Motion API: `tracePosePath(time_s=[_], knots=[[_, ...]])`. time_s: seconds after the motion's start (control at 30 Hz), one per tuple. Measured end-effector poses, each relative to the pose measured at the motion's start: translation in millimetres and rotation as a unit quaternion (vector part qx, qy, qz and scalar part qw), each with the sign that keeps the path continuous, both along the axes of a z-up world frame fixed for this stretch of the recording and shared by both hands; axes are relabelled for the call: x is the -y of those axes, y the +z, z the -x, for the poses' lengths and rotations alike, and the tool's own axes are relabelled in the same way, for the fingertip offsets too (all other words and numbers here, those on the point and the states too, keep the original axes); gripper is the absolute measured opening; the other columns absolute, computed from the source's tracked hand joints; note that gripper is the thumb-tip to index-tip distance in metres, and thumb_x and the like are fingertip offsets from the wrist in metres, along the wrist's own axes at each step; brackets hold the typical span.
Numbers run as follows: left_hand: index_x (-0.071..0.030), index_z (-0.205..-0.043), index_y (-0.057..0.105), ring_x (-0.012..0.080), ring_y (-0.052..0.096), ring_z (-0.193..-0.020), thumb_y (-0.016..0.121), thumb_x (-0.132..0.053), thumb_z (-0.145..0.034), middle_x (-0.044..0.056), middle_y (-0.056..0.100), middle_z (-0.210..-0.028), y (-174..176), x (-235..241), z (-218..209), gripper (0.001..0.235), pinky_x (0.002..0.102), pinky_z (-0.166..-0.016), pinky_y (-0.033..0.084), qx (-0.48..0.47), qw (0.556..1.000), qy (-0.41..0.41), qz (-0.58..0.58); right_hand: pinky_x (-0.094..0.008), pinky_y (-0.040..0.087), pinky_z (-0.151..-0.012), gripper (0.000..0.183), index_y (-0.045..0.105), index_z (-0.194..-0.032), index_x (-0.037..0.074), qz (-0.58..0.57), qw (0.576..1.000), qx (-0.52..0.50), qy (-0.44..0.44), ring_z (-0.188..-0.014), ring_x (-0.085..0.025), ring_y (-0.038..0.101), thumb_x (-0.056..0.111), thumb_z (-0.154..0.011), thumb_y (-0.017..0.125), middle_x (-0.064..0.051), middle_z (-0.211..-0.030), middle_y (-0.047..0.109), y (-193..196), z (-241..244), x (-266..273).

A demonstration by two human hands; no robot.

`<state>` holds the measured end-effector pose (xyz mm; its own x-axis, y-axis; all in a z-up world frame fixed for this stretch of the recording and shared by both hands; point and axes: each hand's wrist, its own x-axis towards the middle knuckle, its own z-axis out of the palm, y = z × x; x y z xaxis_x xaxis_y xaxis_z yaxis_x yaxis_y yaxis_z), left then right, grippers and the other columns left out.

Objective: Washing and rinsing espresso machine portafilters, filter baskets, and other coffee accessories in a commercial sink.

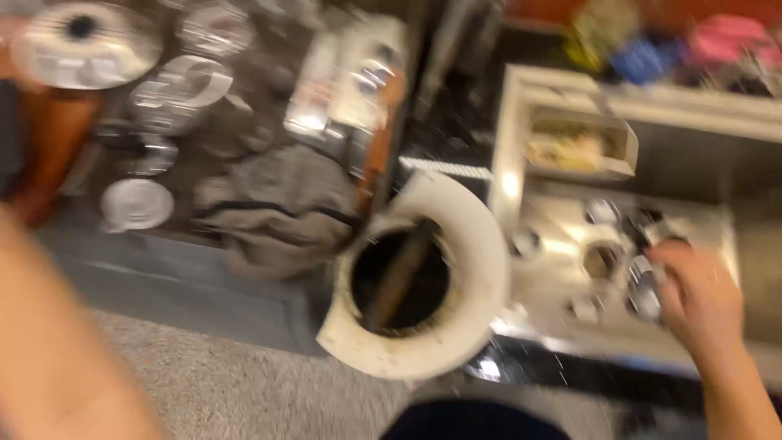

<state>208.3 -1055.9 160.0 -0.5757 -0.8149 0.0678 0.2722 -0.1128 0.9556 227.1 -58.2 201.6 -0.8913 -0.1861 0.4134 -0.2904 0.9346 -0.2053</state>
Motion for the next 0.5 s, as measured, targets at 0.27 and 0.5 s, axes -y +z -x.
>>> tracePosePath(time_s=[0.27,0.5], knots=[[-0.002,-0.115,0.064,0.0310,0.078,-0.084,0.063,-0.013,-0.094,0.016,0.077,-0.100,-84,-214,-37,0.023,0.049,-0.077,0.058,-0.012,0.966,-0.258,-0.017,-0.036,0.053,-0.099,0.016,0.062,-0.086,0.002,0.184,0.981,-0.026,0.061,-0.109,-0.028,0.070,-0.012,-0.087,0.054,-0.013,-0.115,0.074,58,-7,-25],[-0.002,-0.115,0.065,0.0312,0.078,-0.086,0.061,-0.015,-0.099,0.017,0.078,-0.099,-58,-384,-190,0.021,0.050,-0.083,0.058,-0.087,0.928,-0.362,-0.004,-0.035,0.054,-0.097,0.026,0.069,-0.086,0.001,0.205,0.973,-0.005,0.103,-0.101,-0.028,0.072,-0.013,-0.080,0.048,-0.013,-0.108,0.075,35,10,-91]])
